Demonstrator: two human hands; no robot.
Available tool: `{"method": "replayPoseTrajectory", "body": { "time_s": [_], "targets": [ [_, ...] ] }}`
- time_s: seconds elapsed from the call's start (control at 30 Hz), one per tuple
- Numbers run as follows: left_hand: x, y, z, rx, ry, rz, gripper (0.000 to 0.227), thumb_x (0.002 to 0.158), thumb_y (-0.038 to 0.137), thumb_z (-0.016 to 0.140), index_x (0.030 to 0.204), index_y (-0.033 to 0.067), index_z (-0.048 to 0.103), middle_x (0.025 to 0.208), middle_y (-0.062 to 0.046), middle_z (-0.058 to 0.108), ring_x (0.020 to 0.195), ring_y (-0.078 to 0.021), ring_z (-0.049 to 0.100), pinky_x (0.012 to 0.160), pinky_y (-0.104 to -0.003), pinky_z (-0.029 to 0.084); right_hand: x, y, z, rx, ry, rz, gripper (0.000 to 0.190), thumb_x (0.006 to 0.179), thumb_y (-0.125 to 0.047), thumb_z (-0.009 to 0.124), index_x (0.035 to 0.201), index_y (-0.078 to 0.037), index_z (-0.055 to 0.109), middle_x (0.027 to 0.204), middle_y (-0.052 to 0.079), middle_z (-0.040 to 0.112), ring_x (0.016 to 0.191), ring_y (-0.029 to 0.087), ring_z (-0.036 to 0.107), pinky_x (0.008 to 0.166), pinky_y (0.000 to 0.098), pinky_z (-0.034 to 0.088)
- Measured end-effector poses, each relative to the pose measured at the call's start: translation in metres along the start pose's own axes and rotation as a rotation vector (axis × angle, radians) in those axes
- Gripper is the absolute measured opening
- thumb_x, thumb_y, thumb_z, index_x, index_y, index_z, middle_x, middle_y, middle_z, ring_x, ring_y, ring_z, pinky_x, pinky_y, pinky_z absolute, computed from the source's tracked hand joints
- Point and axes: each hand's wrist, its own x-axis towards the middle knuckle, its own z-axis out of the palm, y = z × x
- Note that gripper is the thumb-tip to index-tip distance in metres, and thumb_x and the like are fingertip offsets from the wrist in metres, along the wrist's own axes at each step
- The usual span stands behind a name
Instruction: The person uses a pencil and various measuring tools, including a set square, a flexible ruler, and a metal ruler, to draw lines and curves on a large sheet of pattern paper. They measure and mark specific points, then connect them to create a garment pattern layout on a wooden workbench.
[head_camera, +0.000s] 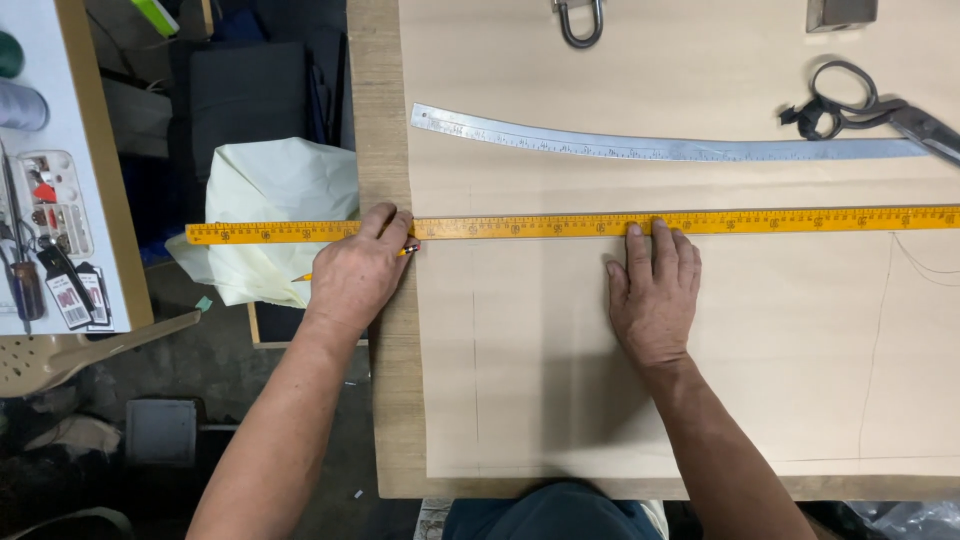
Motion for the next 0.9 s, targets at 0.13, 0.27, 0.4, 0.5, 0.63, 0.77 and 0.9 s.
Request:
{"method": "replayPoseTrajectory", "body": {
  "time_s": [0.13,0.27,0.4,0.5,0.63,0.77,0.9],
  "targets": [
    [0.0006,-0.0016,0.0002,-0.039,-0.016,0.009,0.035,0.095,0.041,0.067,0.127,0.0257,0.069,0.129,0.004,0.065,0.059,-0.0177,0.072,0.059,-0.03,0.063,-0.0011,-0.0008,0.0012,-0.007,-0.006,0.02,0.053,0.104,-0.039,0.062,0.151,-0.015,0.056,0.147,0.016,0.051,0.139,0.041,0.045,0.115,0.0563,0.036],
    [-0.0002,-0.0017,0.0028,0.003,0.021,0.012,0.034,0.096,0.043,0.065,0.126,0.0283,0.069,0.129,0.007,0.064,0.057,-0.017,0.072,0.058,-0.029,0.062,-0.0011,-0.0006,0.0016,-0.001,-0.015,0.032,0.054,0.103,-0.038,0.064,0.151,-0.015,0.056,0.148,0.016,0.051,0.14,0.041,0.045,0.116,0.0563,0.035],
    [-0.0011,-0.0019,0.0018,0.009,0.013,0.007,0.034,0.097,0.044,0.062,0.126,0.0286,0.067,0.129,0.007,0.064,0.058,-0.0179,0.073,0.06,-0.03,0.063,-0.0019,0.0014,0.0059,-0.008,-0.005,0.025,0.055,0.101,-0.037,0.066,0.151,-0.016,0.056,0.149,0.016,0.051,0.14,0.041,0.045,0.117,0.0551,0.035],
    [-0.0014,-0.001,0.0017,0.025,0.004,0.003,0.033,0.097,0.044,0.063,0.126,0.0289,0.068,0.128,0.008,0.065,0.059,-0.0176,0.073,0.06,-0.03,0.063,-0.0016,0.0,0.0046,-0.004,-0.006,0.032,0.054,0.102,-0.038,0.064,0.151,-0.016,0.056,0.15,0.015,0.051,0.141,0.04,0.045,0.117,0.055,0.035],
    [-0.0016,-0.0037,0.0003,0.023,0.02,0.027,0.032,0.095,0.044,0.063,0.123,0.0285,0.068,0.127,0.007,0.064,0.058,-0.017,0.073,0.058,-0.029,0.062,-0.0009,-0.0002,0.0035,0.019,0.011,0.014,0.056,0.1,-0.037,0.067,0.15,-0.014,0.057,0.147,0.017,0.053,0.138,0.042,0.048,0.115,0.0556,0.037],
    [0.0,-0.0012,0.0017,0.034,0.052,0.02,0.032,0.096,0.043,0.063,0.124,0.0283,0.067,0.126,0.006,0.065,0.058,-0.017,0.072,0.057,-0.029,0.062,-0.0013,0.001,0.0049,0.003,0.016,0.013,0.055,0.103,-0.038,0.064,0.152,-0.014,0.057,0.148,0.017,0.053,0.139,0.042,0.047,0.115,0.0567,0.037],
    [0.0008,0.0002,-0.0013,0.021,0.056,0.025,0.03,0.097,0.041,0.064,0.122,0.0259,0.068,0.125,0.005,0.066,0.056,-0.016,0.071,0.056,-0.028,0.061,-0.0028,0.0009,0.0051,-0.008,0.005,0.017,0.056,0.103,-0.039,0.064,0.153,-0.014,0.057,0.149,0.017,0.053,0.14,0.042,0.046,0.116,0.0572,0.036]
  ]
}}
